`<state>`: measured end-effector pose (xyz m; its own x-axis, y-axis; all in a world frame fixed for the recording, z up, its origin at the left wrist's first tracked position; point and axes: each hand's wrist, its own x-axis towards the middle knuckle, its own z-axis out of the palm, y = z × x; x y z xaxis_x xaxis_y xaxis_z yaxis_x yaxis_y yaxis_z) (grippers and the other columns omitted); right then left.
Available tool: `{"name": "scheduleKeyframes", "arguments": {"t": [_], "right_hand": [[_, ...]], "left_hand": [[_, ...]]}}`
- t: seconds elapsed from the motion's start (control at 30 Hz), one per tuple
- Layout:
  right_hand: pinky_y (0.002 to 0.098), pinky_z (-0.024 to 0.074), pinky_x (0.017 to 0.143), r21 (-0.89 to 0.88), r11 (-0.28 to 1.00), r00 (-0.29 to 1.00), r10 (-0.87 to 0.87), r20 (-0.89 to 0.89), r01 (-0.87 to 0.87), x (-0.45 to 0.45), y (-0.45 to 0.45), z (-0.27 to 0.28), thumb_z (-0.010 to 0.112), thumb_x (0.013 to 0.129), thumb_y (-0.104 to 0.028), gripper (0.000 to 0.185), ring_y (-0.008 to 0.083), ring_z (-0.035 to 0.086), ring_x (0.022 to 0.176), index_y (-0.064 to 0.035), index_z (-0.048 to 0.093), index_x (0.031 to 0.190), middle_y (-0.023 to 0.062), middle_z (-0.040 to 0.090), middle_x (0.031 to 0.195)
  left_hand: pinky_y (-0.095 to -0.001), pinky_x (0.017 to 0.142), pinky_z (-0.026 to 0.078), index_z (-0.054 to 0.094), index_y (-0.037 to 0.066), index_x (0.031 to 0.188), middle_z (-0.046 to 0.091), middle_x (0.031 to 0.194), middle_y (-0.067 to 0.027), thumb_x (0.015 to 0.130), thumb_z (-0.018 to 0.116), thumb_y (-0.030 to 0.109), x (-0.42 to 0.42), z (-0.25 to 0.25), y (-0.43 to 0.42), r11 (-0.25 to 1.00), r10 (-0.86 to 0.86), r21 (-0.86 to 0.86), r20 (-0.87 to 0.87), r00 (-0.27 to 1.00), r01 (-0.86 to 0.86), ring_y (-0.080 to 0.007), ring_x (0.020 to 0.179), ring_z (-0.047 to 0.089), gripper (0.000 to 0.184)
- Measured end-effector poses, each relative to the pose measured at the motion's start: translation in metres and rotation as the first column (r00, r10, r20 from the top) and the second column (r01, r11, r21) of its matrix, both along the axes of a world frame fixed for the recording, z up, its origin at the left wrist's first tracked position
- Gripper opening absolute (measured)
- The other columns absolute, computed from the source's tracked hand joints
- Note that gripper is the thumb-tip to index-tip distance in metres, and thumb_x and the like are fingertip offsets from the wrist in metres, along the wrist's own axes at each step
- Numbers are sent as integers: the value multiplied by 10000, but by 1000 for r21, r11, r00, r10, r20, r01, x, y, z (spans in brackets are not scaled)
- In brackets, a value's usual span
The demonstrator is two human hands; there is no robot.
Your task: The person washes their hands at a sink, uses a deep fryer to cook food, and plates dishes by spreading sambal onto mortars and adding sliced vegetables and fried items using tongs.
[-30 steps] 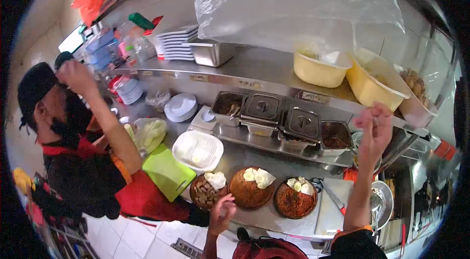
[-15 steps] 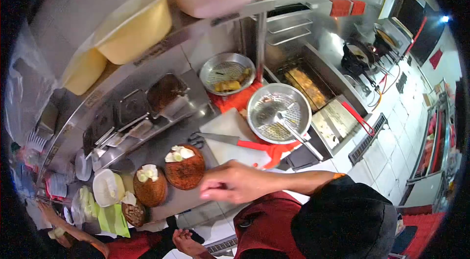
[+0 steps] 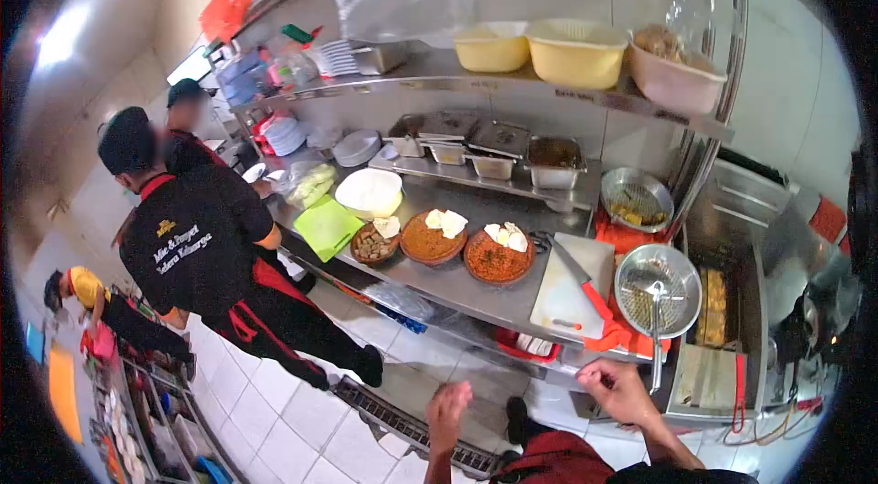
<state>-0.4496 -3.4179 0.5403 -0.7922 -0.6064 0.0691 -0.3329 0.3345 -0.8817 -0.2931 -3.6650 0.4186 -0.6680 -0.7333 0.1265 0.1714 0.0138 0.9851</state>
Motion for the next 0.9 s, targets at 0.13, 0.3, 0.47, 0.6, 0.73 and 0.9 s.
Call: {"name": "scheduleKeyframes", "arguments": {"t": [0.13, 0.3, 0.47, 0.6, 0.73, 0.9], "right_hand": [[270, 446, 533, 57, 987, 985, 155, -81, -150, 15, -10, 28, 674, 846, -150, 118, 101, 525, 542, -45, 672, 900, 67, 586, 623], [280, 420, 506, -34, 901, 890, 421, -177, -433, 43, -24, 33, 680, 846, -135, 131, 128, 518, 523, -66, 668, 956, 62, 570, 617], [364, 452, 496, 87, 773, 746, 630, -216, -628, 46, -65, 40, 613, 895, -305, 247, 239, 587, 527, -128, 621, 1067, 86, 584, 617], [363, 428, 492, 132, 704, 647, 698, -307, -697, 45, -130, 71, 606, 903, -269, 252, 235, 555, 506, -110, 596, 1098, 90, 562, 606], [359, 428, 487, 76, 702, 609, 661, -438, -708, 37, -234, 106, 610, 896, -249, 253, 235, 549, 490, -99, 588, 1099, 95, 567, 595], [438, 488, 610, 75, 751, 566, 555, -609, -656, 3, -409, 126, 625, 864, -226, 301, 347, 631, 676, -52, 551, 1098, 174, 645, 749]], "left_hand": [[-321, 756, 491, 622, 3, 1110, 655, 1019, -112, 852, 642, 211, 90, -71, 27, 921, 123, 342, 192, 974, -184, -203, 907, 619, 332], [-299, 624, 486, 626, 56, 1012, 623, 834, -55, 892, 628, 338, 141, -87, 53, 822, 418, 418, 16, 908, -386, -136, 741, 578, 307], [-210, 532, 404, 622, 87, 968, 593, 761, 13, 915, 596, 342, 152, -69, 62, 731, 532, 415, 152, 833, -542, -76, 634, 548, 262], [-206, 503, 369, 611, 99, 937, 578, 727, 15, 914, 602, 322, 164, -69, 32, 747, 559, 338, 145, 816, -572, -73, 620, 542, 225], [-218, 525, 412, 604, 88, 930, 587, 735, 3, 927, 582, 309, 182, -43, -23, 682, 595, 391, 197, 780, -619, -78, 611, 539, 222], [-245, 539, 471, 604, 59, 971, 613, 796, -32, 935, 563, 299, 221, -108, -139, 655, 725, 237, 69, 685, -717, -101, 634, 549, 246]]}}
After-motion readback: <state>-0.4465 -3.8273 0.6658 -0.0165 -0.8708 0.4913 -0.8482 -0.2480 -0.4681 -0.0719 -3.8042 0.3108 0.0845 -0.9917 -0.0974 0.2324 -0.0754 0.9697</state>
